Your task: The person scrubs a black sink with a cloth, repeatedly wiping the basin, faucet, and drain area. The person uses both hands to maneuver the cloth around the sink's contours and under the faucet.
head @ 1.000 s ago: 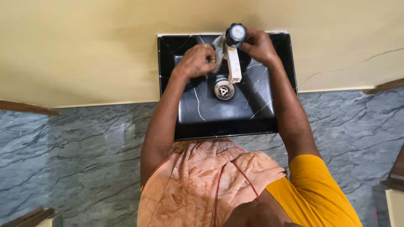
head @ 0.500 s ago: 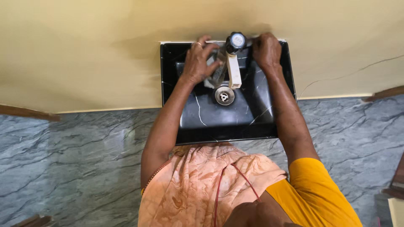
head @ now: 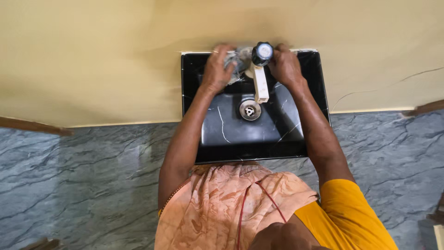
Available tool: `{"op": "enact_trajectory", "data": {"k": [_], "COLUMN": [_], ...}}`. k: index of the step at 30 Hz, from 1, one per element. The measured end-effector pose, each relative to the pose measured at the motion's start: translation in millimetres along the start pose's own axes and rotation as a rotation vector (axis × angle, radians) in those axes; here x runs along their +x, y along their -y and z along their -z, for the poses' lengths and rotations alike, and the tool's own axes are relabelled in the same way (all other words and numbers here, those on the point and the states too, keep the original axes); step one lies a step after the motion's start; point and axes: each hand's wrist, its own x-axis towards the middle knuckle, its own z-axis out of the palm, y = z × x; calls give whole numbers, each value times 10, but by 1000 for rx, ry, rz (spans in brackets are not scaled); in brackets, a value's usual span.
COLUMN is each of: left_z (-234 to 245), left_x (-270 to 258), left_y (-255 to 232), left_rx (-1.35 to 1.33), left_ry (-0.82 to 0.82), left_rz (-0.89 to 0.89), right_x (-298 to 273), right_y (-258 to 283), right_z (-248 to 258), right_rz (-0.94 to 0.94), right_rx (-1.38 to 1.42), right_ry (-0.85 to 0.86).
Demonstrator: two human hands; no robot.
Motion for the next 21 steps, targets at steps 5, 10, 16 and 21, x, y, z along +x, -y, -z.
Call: {"op": "enact_trajectory", "data": {"k": [5,10,16,21], "left_z": [-184,-137,3,-1], "left_x": [-65,-31,26,33], "left_y": [-193,-228,-140,62], "left_rx": [330,338,265,-297], "left_ry": [305,204,289,372], "left_rz": [-16,-18,145,66], "right_x": [1,11,-5,-17], "right_y": [14,-2,-113,-197], "right_z": [226,499,128,152], "right_rz": [-125,-298,-127,-314], "right_rx": [-108,256,277,1057], "right_ry": [62,545,430,589]}}
